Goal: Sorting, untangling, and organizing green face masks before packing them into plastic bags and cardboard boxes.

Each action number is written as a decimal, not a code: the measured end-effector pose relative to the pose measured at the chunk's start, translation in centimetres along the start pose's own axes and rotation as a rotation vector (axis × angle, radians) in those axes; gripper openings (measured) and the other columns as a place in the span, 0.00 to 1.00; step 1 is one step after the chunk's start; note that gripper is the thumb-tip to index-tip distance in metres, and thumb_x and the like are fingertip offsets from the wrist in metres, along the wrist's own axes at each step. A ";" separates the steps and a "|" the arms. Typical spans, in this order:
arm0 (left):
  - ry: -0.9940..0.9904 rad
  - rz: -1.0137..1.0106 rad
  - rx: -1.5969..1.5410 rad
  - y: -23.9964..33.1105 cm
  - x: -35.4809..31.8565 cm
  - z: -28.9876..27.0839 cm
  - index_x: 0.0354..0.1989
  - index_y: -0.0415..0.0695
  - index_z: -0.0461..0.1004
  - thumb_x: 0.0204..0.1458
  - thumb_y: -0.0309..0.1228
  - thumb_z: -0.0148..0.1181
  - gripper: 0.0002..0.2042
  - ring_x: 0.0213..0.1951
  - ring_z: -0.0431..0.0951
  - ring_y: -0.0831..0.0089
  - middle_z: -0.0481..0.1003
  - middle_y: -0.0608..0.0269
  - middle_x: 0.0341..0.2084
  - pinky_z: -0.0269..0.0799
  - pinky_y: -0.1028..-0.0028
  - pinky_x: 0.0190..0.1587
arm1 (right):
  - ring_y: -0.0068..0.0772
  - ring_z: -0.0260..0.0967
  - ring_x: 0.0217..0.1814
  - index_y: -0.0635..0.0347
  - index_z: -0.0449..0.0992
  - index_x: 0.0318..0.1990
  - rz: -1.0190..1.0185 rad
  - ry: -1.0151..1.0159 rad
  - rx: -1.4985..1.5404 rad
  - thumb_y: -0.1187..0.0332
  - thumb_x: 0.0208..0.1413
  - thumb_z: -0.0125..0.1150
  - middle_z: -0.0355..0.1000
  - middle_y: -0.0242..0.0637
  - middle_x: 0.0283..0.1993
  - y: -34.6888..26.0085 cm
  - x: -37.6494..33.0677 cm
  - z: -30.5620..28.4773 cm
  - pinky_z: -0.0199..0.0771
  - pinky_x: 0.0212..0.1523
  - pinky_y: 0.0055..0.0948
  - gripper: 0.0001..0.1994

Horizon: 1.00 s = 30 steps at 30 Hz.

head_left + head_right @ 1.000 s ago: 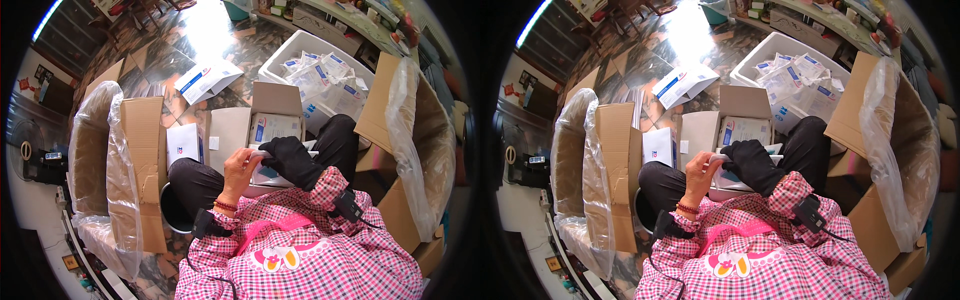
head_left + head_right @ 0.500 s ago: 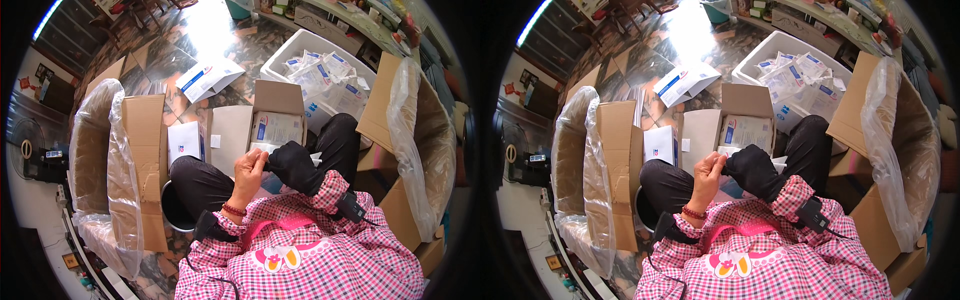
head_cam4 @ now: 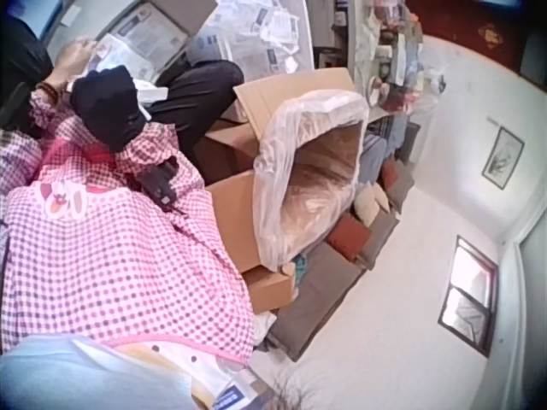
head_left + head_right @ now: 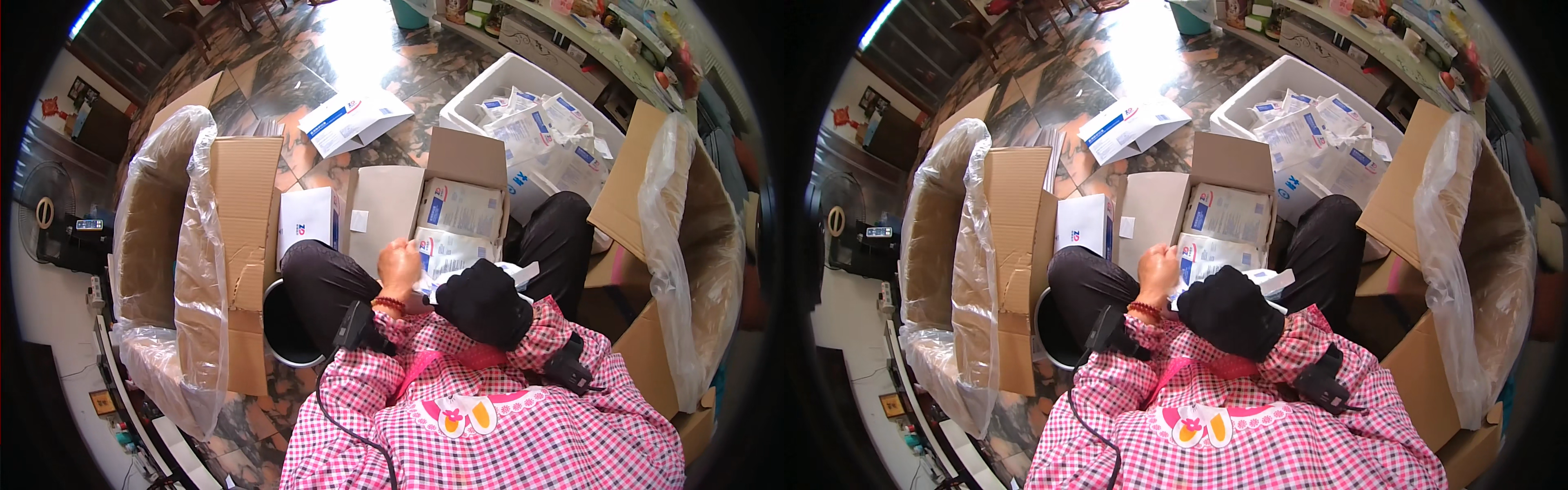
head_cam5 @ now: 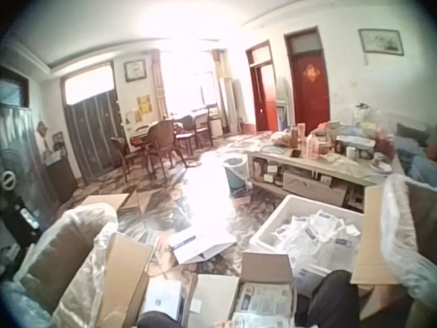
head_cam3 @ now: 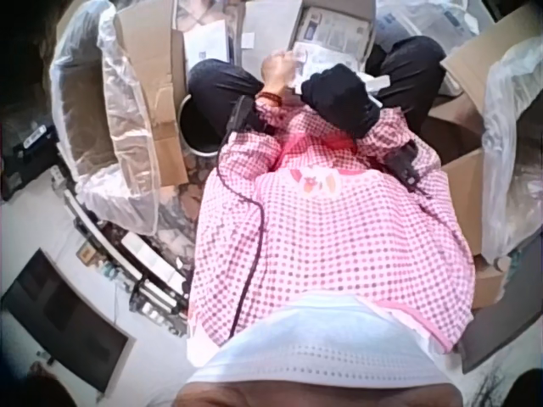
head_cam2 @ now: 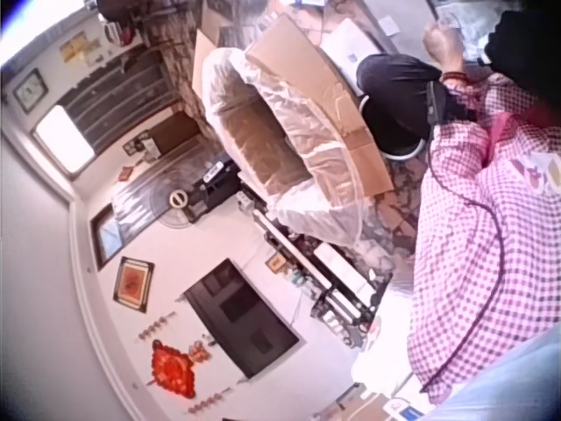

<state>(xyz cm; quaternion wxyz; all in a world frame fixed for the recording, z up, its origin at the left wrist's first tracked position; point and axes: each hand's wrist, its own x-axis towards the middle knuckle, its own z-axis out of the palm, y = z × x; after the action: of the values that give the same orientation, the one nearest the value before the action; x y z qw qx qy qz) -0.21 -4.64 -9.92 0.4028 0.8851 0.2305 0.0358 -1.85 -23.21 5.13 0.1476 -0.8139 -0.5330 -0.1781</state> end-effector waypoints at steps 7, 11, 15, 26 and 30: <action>0.158 0.297 0.267 4.6 -1.5 -3.9 0.40 0.44 0.77 0.54 0.37 0.66 0.12 0.44 0.78 0.53 0.78 0.55 0.34 0.72 0.57 0.46 | 0.43 0.69 0.27 0.55 0.75 0.25 0.248 0.084 0.097 0.60 0.47 0.70 0.69 0.37 0.23 5.1 -1.1 1.3 0.66 0.30 0.41 0.12; 0.254 0.720 0.086 7.5 -2.7 -7.2 0.39 0.42 0.77 0.47 0.27 0.72 0.13 0.39 0.79 0.60 0.79 0.60 0.31 0.75 0.63 0.43 | 0.46 0.69 0.28 0.56 0.75 0.25 0.360 0.082 0.164 0.59 0.49 0.70 0.70 0.39 0.23 6.6 -1.7 2.4 0.65 0.30 0.43 0.13; -0.201 0.578 -0.418 7.4 -4.2 -6.2 0.37 0.40 0.79 0.50 0.23 0.70 0.07 0.31 0.83 0.73 0.82 0.62 0.29 0.77 0.77 0.34 | 0.47 0.70 0.28 0.57 0.75 0.24 0.371 0.079 0.151 0.60 0.49 0.70 0.70 0.40 0.23 7.0 -1.6 2.7 0.65 0.30 0.43 0.13; -0.428 0.428 -0.449 6.6 -4.8 -4.7 0.49 0.40 0.75 0.47 0.25 0.72 0.20 0.36 0.82 0.67 0.77 0.59 0.39 0.79 0.72 0.38 | 0.46 0.69 0.26 0.55 0.74 0.23 0.310 0.091 0.152 0.58 0.49 0.70 0.69 0.39 0.22 6.8 -1.9 3.0 0.65 0.28 0.42 0.14; -0.378 0.534 -0.348 7.2 -5.1 -4.4 0.52 0.38 0.72 0.45 0.22 0.73 0.24 0.36 0.80 0.72 0.75 0.58 0.41 0.79 0.71 0.35 | 0.44 0.68 0.23 0.54 0.75 0.23 0.331 0.096 0.090 0.58 0.50 0.69 0.69 0.38 0.21 6.9 -1.8 3.3 0.64 0.26 0.41 0.14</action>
<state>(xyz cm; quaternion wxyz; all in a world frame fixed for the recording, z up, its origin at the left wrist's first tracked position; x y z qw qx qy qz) -3.12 -7.89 -1.12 0.5591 0.8233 -0.0968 0.0140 4.28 -25.93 1.05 0.2366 -0.8735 -0.3917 -0.1661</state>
